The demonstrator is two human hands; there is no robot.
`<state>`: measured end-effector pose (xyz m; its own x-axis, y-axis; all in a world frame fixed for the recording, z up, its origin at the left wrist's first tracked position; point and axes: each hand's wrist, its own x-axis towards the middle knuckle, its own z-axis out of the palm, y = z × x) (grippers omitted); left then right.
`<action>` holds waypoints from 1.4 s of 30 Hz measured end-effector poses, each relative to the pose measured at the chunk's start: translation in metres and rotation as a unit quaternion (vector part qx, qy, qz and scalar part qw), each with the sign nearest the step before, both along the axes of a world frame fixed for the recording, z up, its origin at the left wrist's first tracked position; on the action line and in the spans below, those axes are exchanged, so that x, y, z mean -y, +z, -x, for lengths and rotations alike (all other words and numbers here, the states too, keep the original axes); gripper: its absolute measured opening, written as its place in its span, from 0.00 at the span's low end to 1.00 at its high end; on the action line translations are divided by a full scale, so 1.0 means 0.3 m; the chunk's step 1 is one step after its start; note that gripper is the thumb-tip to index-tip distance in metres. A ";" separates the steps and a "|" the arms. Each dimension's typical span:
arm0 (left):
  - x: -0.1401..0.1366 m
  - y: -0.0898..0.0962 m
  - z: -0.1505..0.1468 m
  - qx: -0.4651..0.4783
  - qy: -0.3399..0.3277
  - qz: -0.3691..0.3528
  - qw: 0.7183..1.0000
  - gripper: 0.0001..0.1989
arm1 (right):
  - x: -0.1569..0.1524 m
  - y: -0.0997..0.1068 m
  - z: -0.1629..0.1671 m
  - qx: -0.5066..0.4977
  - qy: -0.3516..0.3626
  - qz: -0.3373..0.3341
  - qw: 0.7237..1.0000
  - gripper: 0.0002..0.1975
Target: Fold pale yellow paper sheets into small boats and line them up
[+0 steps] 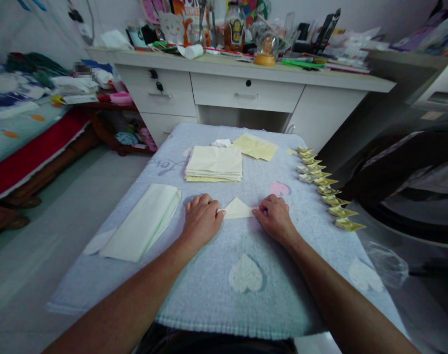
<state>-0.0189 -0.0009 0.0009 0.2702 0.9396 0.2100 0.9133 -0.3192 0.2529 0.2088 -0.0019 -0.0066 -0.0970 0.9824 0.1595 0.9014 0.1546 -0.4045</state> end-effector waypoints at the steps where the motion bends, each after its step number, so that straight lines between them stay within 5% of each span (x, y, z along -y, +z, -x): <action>1: 0.001 0.000 -0.002 0.007 -0.003 -0.001 1.000 0.07 | 0.000 0.000 0.001 0.005 -0.002 0.003 1.000 0.10; 3: 0.000 -0.005 -0.006 0.028 -0.021 -0.009 0.999 0.06 | 0.001 0.002 0.004 0.018 -0.005 0.011 1.000 0.10; 7: -0.015 -0.027 -0.005 0.047 -0.103 -0.048 0.992 0.19 | 0.002 0.011 0.012 0.036 -0.012 0.027 0.999 0.10; 13: -0.021 -0.025 0.005 -0.054 -0.265 -0.038 0.962 0.19 | 0.003 0.026 0.019 0.047 -0.030 0.049 0.997 0.10; 25: -0.018 -0.024 0.005 -0.099 -0.264 -0.010 0.959 0.18 | -0.012 0.017 -0.034 0.033 -0.052 0.041 0.997 0.09; 29: -0.016 -0.021 0.006 -0.098 -0.263 -0.003 0.960 0.18 | -0.014 0.023 -0.071 -0.032 -0.052 -0.021 0.998 0.05; 33: -0.015 -0.021 0.005 -0.094 -0.263 -0.005 0.960 0.18 | 0.015 0.046 -0.042 -0.129 0.066 -0.141 0.979 0.06; 37: -0.015 -0.017 0.000 -0.095 -0.261 -0.014 0.960 0.16 | 0.054 0.051 0.021 -0.138 0.227 -0.100 0.959 0.15; 42: 0.000 0.002 0.000 -0.110 -0.265 -0.011 0.958 0.15 | 0.070 0.034 0.044 -0.080 0.264 -0.064 0.959 0.22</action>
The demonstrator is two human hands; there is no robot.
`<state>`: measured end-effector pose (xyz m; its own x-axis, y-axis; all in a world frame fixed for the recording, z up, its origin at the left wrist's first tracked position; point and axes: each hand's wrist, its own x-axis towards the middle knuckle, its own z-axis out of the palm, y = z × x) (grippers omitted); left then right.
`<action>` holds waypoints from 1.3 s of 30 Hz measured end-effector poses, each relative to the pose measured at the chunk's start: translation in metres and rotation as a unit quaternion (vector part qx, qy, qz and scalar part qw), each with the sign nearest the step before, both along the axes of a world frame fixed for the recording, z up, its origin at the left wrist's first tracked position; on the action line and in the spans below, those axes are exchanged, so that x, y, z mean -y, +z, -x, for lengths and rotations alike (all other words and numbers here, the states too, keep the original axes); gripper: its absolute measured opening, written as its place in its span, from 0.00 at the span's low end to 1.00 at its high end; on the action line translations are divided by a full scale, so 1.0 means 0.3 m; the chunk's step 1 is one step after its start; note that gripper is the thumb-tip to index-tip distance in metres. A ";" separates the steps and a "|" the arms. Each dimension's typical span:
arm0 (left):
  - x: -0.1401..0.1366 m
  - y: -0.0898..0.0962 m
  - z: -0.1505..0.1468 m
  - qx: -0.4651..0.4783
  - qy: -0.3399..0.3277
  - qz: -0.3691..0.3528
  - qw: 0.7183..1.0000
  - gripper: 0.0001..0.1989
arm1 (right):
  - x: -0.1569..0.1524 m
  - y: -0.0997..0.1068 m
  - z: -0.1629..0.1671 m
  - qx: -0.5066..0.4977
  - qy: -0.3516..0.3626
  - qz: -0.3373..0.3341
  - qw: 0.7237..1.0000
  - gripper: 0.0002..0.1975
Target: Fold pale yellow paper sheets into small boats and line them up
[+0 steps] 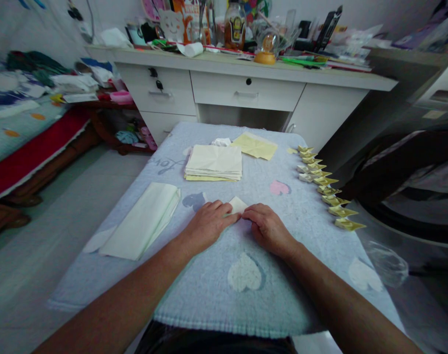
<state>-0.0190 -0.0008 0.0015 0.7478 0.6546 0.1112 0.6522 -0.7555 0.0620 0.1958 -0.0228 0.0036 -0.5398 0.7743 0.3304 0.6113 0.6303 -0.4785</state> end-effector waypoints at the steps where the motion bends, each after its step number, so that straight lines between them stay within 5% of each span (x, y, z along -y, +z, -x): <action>1: 0.007 0.004 0.002 -0.006 0.002 -0.003 1.000 0.15 | -0.001 -0.002 -0.001 0.014 0.001 0.000 1.000 0.23; 13: 0.106 0.038 -0.008 -0.097 0.056 -0.075 0.991 0.17 | 0.001 0.009 0.011 0.117 0.003 -0.039 0.992 0.17; 25: 0.133 0.051 0.118 -0.120 0.094 -0.054 0.987 0.25 | 0.005 0.027 0.020 0.137 -0.001 -0.021 0.990 0.12; 36: 0.129 0.067 0.103 -0.069 0.144 -0.059 0.985 0.15 | 0.010 0.020 0.023 0.159 0.006 -0.035 0.987 0.17; 39: 0.125 0.059 0.060 -0.039 0.100 -0.073 0.992 0.18 | 0.013 0.025 0.030 0.176 0.004 -0.037 0.984 0.20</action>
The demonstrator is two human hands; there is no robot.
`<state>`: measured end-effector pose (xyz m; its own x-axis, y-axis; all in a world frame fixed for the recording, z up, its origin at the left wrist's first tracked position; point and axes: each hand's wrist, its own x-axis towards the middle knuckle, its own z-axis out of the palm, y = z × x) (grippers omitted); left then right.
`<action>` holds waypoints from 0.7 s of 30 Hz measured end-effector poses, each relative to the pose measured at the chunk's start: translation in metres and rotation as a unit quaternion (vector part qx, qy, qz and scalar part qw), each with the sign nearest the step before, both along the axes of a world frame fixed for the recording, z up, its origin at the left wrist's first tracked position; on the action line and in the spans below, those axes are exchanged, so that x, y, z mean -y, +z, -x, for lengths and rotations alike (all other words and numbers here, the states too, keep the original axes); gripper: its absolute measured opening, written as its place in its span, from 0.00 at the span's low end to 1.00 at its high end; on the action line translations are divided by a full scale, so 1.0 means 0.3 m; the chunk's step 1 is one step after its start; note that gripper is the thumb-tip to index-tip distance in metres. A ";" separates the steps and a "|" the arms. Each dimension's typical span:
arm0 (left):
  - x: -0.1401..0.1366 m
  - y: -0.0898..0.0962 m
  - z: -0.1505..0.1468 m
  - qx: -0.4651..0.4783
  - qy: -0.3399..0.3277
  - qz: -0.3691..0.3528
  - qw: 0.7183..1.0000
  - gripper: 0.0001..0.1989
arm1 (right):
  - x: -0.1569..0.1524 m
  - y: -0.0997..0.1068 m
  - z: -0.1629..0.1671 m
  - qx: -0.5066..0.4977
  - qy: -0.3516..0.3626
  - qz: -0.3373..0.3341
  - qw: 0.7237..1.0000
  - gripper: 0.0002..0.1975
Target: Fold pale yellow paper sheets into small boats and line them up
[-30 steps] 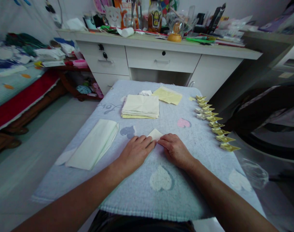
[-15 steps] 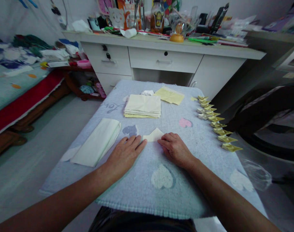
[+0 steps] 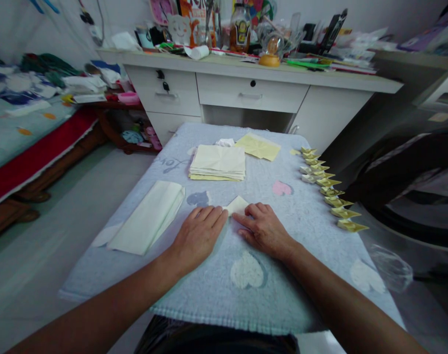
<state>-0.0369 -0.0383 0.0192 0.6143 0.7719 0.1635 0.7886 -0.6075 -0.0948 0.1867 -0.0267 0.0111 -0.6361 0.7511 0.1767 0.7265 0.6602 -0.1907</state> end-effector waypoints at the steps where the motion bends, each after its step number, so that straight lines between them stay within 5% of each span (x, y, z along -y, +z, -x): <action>1: -0.002 -0.007 -0.013 0.002 -0.019 0.006 1.000 0.18 | 0.000 0.001 0.002 0.004 -0.001 -0.002 1.000 0.21; 8: -0.010 -0.063 -0.037 -0.011 -0.034 0.032 0.999 0.17 | 0.005 0.005 -0.002 0.024 -0.012 0.005 1.000 0.23; 21: -0.014 -0.064 -0.039 0.005 -0.024 0.049 0.998 0.18 | 0.032 0.035 -0.145 0.045 -0.041 0.017 0.998 0.18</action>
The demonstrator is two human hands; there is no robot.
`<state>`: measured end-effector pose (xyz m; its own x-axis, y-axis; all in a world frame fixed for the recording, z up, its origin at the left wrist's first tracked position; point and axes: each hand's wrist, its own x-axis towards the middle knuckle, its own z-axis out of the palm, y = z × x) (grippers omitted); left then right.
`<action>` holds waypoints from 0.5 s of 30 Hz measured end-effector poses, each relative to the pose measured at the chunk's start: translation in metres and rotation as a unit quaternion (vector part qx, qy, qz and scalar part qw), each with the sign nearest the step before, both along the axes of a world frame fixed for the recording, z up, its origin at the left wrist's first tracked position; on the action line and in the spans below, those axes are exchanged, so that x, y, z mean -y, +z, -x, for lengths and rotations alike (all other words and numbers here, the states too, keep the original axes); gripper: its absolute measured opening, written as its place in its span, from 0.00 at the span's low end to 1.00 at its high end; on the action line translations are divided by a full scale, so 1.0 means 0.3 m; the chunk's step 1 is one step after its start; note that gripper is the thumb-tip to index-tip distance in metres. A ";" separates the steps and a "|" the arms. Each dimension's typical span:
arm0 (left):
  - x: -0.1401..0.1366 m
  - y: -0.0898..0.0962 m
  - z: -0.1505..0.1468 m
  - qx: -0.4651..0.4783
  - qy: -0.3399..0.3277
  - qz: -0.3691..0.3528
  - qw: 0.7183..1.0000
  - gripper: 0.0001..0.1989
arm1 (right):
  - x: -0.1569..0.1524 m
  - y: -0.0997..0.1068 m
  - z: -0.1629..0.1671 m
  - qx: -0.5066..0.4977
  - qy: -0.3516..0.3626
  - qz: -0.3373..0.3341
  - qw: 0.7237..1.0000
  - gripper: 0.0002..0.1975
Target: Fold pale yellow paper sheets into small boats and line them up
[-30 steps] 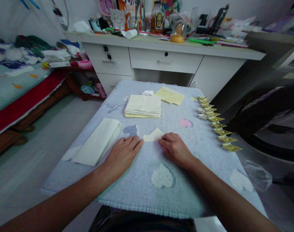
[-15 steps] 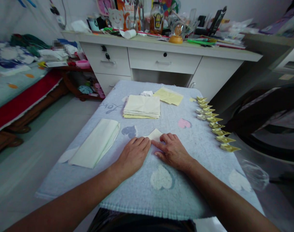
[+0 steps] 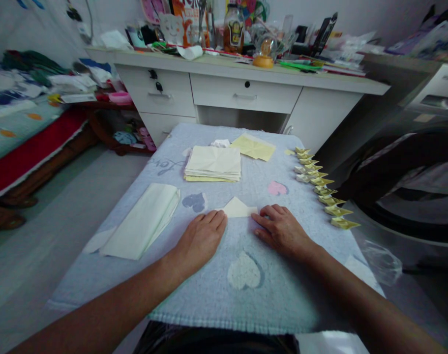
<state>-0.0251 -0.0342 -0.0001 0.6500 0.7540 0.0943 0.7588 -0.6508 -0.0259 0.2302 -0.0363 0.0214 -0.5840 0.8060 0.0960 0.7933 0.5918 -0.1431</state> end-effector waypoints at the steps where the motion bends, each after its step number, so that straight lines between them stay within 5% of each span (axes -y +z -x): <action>1: -0.001 -0.004 0.000 0.002 0.001 0.003 1.000 0.18 | 0.004 -0.002 -0.013 -0.006 -0.005 -0.002 1.000 0.18; 7: -0.016 0.031 -0.007 -0.002 0.009 0.023 1.000 0.14 | 0.010 0.003 -0.062 -0.021 -0.035 -0.005 0.999 0.15; 13: -0.078 0.125 -0.055 0.036 0.019 0.057 0.998 0.04 | -0.037 0.110 -0.004 -0.064 -0.055 0.036 0.996 0.08; 15: -0.098 0.123 -0.081 0.071 0.018 0.050 0.996 0.07 | -0.055 0.133 0.041 -0.104 -0.075 0.032 0.991 0.06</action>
